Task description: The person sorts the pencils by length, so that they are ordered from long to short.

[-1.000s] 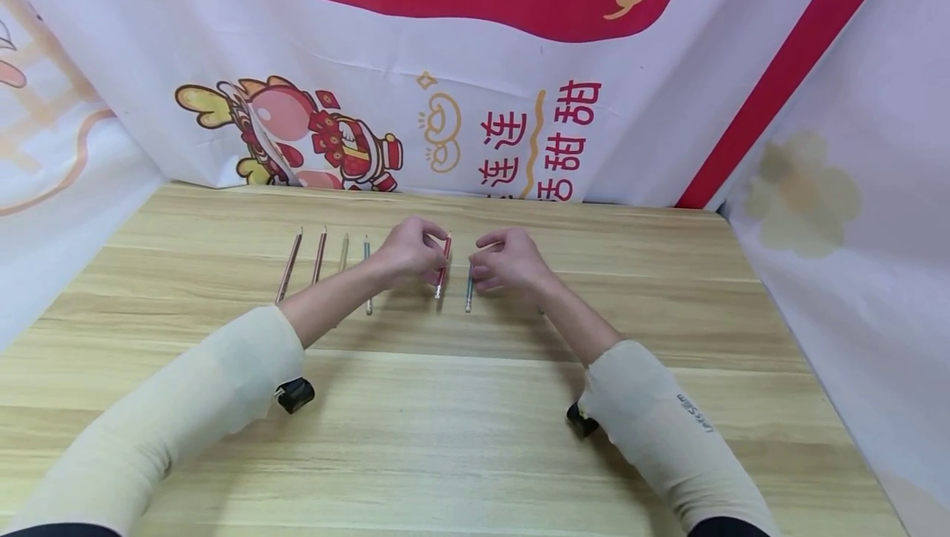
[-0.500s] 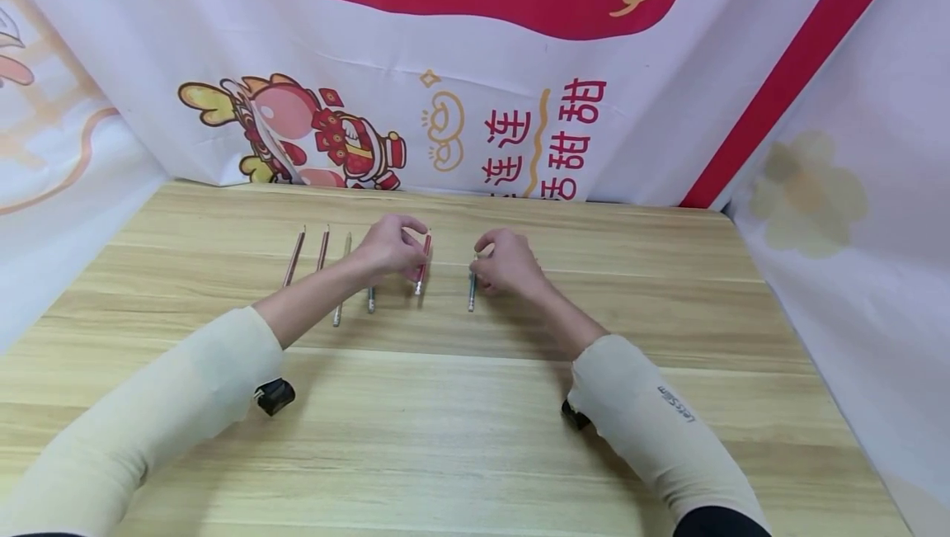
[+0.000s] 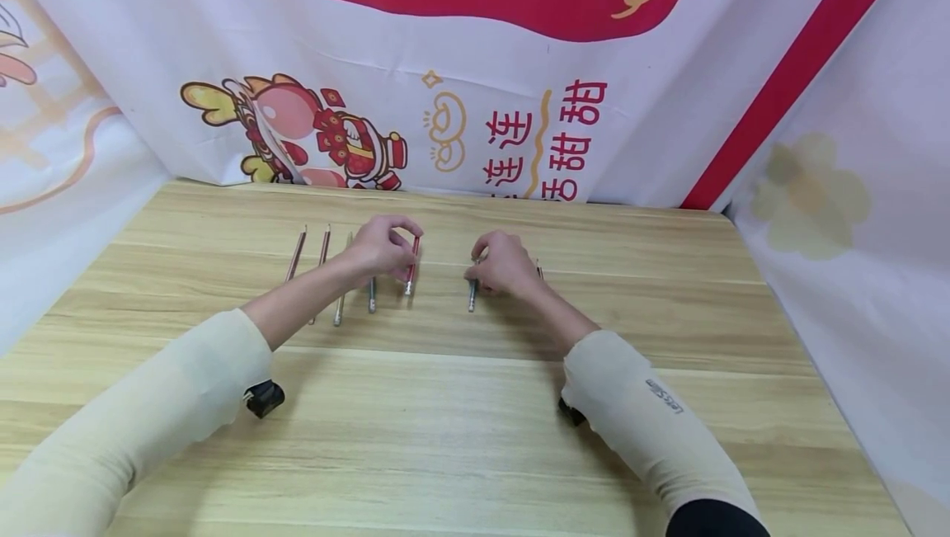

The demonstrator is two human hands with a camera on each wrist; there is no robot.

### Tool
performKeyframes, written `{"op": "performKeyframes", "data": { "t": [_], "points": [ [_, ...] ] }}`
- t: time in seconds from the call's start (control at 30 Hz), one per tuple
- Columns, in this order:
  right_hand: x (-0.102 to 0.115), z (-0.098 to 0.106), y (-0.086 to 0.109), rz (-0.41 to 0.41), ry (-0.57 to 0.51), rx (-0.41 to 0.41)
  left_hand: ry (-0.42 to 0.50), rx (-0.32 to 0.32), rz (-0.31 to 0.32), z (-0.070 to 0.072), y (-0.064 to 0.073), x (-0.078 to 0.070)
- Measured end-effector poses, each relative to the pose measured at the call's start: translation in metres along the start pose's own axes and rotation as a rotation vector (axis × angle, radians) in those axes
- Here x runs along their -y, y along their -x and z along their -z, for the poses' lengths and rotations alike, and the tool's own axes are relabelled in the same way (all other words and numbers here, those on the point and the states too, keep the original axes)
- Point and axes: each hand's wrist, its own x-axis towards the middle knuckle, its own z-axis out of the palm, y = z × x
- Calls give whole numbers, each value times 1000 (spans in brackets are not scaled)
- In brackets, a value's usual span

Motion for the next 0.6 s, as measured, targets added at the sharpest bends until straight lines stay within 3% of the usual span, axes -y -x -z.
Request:
{"op": "performKeyframes", "data": {
  "t": [0.27,0.6],
  "points": [
    [0,-2,-4,2,72,-18,-22,-1,1,5,-1,2],
    [4,-1,-3,1,89,-9,-3,3,11,10,-2,9]
  ]
}}
